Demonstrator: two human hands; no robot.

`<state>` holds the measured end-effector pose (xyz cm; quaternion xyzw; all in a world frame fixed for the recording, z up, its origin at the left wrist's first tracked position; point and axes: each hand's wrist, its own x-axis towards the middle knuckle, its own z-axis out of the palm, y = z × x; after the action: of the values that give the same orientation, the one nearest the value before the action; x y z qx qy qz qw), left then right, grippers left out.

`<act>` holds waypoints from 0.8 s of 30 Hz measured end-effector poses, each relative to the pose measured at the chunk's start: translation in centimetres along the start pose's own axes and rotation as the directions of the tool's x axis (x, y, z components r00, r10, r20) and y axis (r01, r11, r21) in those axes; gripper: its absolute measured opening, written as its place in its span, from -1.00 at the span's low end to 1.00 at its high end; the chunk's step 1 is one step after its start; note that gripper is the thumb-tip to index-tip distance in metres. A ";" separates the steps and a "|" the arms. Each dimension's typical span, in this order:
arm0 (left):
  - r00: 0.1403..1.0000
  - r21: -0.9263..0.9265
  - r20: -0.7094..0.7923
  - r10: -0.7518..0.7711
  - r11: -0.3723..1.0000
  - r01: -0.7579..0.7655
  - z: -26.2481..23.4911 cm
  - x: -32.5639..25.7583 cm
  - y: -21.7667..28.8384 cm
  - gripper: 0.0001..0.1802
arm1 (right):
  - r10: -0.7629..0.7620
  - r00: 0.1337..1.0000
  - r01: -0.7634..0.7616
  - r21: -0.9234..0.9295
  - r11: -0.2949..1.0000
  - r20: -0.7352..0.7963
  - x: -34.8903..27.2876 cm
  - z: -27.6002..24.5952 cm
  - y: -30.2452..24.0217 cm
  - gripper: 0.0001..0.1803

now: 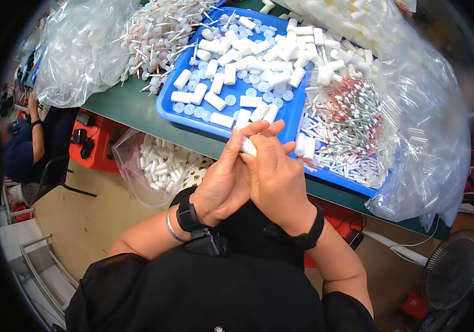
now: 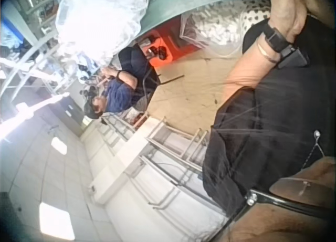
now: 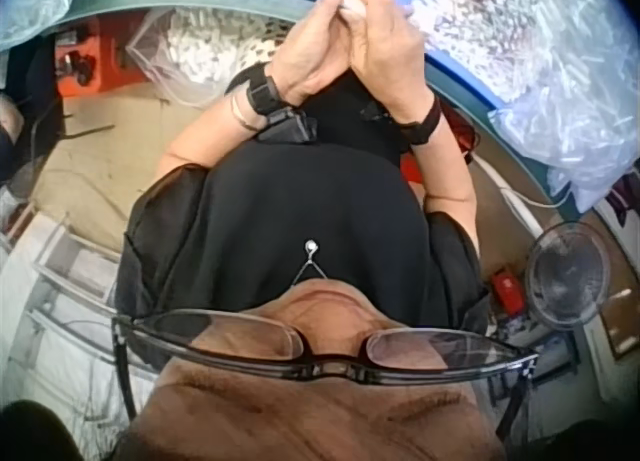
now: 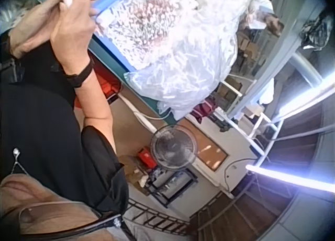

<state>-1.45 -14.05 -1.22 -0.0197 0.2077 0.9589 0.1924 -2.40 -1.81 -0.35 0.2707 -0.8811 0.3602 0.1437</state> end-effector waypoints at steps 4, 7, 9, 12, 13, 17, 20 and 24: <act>0.999 0.006 -0.023 -0.025 1.000 0.025 -0.6 0.0 0.6 -0.36 | 0.015 1.000 -0.015 -0.018 1.000 -0.018 0.2 1.0 -0.3 -0.76; 0.999 0.051 -0.022 -0.033 0.998 0.035 -1.2 -0.2 1.2 -0.33 | 0.128 0.989 -0.140 0.211 0.968 0.068 0.5 0.5 0.0 -0.79; 1.000 0.174 -0.023 -0.011 0.985 0.015 -1.4 -0.4 1.2 -0.31 | 0.245 0.951 -0.297 0.340 0.892 0.190 0.7 -0.1 -0.6 -0.81; 1.000 0.225 -0.004 0.016 0.974 -0.014 -1.1 -0.4 1.0 -0.25 | 0.228 0.969 -0.247 0.333 0.910 0.096 0.7 0.6 -0.8 -0.83; 0.999 0.252 -0.033 0.017 0.968 -0.008 -0.9 -0.6 1.3 -0.23 | 0.304 0.929 -0.368 0.459 0.809 0.209 0.8 0.5 -0.7 -0.80; 0.998 0.314 -0.040 -0.041 0.948 0.052 -1.5 -0.9 3.0 -0.26 | 0.332 0.685 -0.723 0.659 0.205 0.649 1.7 -1.0 0.3 -0.60; 0.997 0.234 0.005 -0.077 0.970 0.074 -1.3 -0.7 4.0 -0.27 | 0.205 0.584 -0.791 0.607 -0.071 0.785 2.0 -1.5 0.6 -0.42; 0.992 0.196 -0.028 -0.123 0.972 0.126 -1.8 -0.7 3.9 -0.33 | 0.155 0.580 -0.788 0.599 -0.139 0.799 1.4 -1.0 1.1 -0.50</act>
<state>-2.33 -18.31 -1.30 -0.0209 0.3017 0.9193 0.2518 -4.11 -0.89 0.36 0.0046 -0.4431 0.7795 -0.4427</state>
